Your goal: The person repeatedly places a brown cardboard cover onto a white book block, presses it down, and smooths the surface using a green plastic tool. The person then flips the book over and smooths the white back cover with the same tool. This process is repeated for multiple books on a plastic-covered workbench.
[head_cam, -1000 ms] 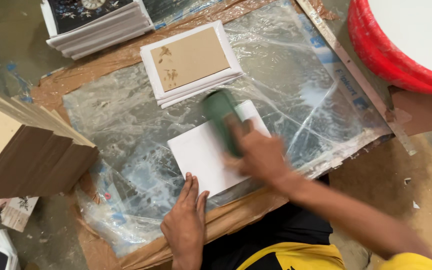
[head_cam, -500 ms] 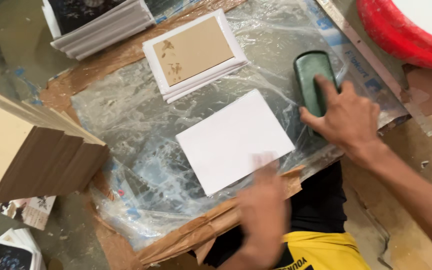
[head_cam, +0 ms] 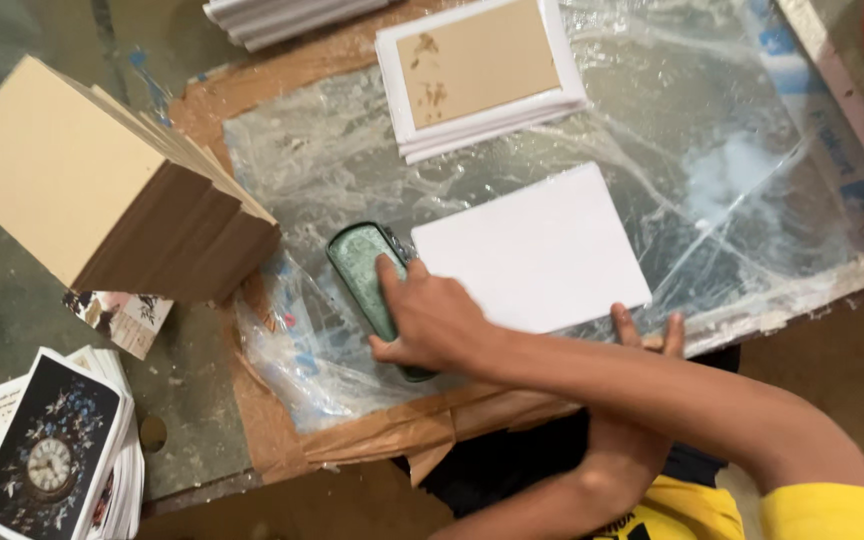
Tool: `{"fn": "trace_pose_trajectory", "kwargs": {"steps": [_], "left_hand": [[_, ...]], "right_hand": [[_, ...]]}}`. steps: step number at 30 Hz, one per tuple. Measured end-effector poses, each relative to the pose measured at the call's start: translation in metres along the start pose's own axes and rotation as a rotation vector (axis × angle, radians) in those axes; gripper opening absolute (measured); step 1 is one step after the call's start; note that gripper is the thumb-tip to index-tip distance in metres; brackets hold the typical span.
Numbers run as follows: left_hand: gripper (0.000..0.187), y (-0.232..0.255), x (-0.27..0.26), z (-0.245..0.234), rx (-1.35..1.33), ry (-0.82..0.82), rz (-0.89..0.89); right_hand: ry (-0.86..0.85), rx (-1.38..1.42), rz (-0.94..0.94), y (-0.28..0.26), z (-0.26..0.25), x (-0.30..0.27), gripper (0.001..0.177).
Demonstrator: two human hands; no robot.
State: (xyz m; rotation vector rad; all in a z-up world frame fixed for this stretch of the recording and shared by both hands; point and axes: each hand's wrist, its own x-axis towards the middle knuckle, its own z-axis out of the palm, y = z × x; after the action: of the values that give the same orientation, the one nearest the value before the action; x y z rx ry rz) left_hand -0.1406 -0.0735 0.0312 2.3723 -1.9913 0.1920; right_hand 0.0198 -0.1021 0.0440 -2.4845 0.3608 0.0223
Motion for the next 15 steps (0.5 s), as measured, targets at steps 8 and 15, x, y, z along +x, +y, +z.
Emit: {"fn": "trace_pose_trajectory", "kwargs": {"steps": [8,15], "left_hand": [[0.064,-0.231,-0.092,-0.081,0.052,0.299,-0.543],[0.087,-0.432,-0.013,-0.115,0.284,0.071,-1.085]], "right_hand": [[0.305,-0.413,0.468,0.146,-0.134,-0.1,0.077],[0.502,-1.022,0.174,0.158,-0.164,-0.155,0.045]]}}
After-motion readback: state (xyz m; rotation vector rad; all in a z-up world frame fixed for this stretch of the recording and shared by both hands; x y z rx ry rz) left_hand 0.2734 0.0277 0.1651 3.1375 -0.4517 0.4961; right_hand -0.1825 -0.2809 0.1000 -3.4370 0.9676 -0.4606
